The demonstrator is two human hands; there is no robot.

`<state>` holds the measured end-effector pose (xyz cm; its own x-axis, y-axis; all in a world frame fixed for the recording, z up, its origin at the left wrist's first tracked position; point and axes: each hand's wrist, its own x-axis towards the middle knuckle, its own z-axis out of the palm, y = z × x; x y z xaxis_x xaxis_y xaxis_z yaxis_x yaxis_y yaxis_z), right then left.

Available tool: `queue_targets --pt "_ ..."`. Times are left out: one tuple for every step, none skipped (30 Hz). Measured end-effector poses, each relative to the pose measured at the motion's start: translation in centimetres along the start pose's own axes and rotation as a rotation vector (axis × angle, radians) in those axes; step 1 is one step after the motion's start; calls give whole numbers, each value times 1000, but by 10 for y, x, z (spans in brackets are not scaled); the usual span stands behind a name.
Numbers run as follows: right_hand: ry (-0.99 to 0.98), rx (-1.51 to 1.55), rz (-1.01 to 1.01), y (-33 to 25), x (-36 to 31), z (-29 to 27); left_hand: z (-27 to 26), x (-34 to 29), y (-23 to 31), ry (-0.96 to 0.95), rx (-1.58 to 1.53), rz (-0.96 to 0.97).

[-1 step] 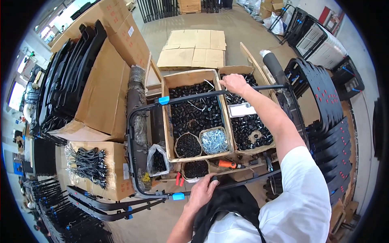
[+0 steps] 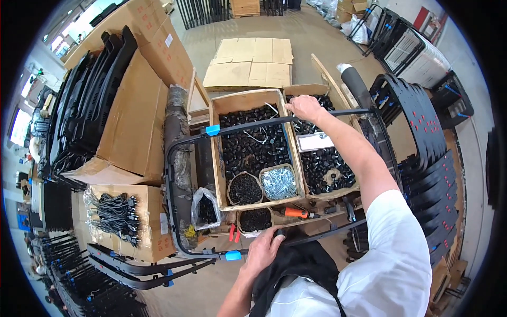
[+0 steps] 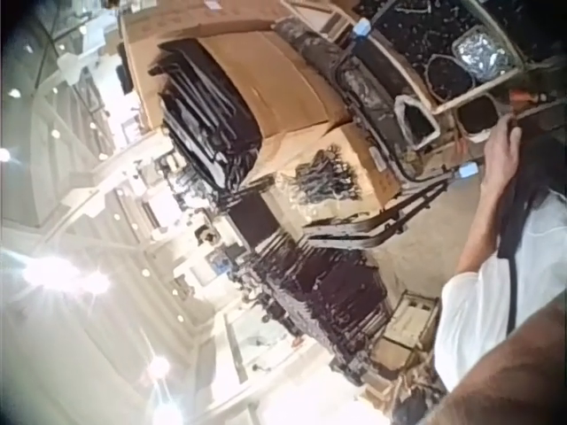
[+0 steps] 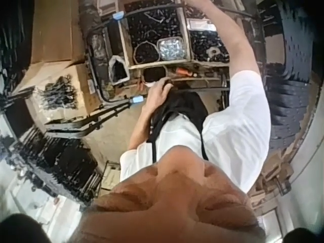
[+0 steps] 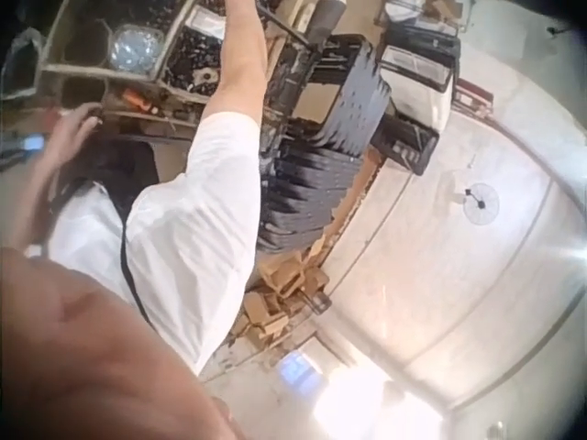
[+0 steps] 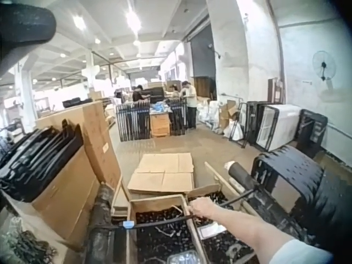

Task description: Assemble electronic components, wiring harnesses, and plastic covers onto fitness equipment frames using an electric screwdriver.

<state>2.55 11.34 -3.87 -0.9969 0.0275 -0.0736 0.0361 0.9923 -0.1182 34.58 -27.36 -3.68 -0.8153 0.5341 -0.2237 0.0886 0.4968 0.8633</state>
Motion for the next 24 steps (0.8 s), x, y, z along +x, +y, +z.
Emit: queue_targets --pt "-40 28 -12 2 1 -1 -2 -2 -3 0 -2 17" --pt "-45 25 -3 5 2 -4 -3 -5 -5 2 -4 33" --pt "-234 25 25 -2 5 -12 -3 -7 -9 4 -9 23" --pt "-417 23 65 -1 5 -18 -3 -8 -12 2 -4 27" --pt "-433 -9 47 -1 6 -20 -2 -10 -13 1 2 29" --pt "-437 -8 44 -5 2 -19 -2 -11 -12 1 1 23" --pt "-254 -77 8 -9 -4 -16 -1 -11 -9 4 0 10" --pt "-71 -141 -29 -12 -7 -14 2 -12 -7 9 0 -5" --pt "-88 -163 16 -13 -6 -16 5 -11 -4 25 5 7" --pt "-93 -155 9 -15 -6 -16 10 -12 0 27 8 -4" --pt "-79 -168 1 -15 -6 -16 15 -13 5 38 -64 -60" --pt "-63 -178 -1 -10 -6 -13 21 -14 11 44 -132 -113" --pt "21 -117 -39 -4 -4 -5 30 -15 12 65 -159 -128" --pt "19 -42 -56 3 1 -1 37 -14 14 59 -153 -140" --pt "-1 -71 -95 4 4 2 43 -13 17 63 -140 -126" --pt "-22 -98 -132 7 7 6 51 -12 18 64 -128 -113" --pt "-3 -98 -150 10 9 11 60 -10 16 73 -121 -97" --pt "9 -98 -162 15 7 16 62 -9 28 23 -123 -165" --pt "26 -101 -187 21 12 16 68 -3 31 18 -128 -154" --pt "36 -100 -218 20 15 18 75 -2 31 14 -136 -155" --pt "2 -74 -234 14 15 15 84 0 30 14 -158 -146" --pt "-31 -46 -253 9 12 10 91 1 30 17 -179 -139" --pt "-52 -51 -273 9 7 8 98 3 34 7 -209 -129" --pt "-63 -59 -294 11 5 4 106 7 34 4 -209 -149"
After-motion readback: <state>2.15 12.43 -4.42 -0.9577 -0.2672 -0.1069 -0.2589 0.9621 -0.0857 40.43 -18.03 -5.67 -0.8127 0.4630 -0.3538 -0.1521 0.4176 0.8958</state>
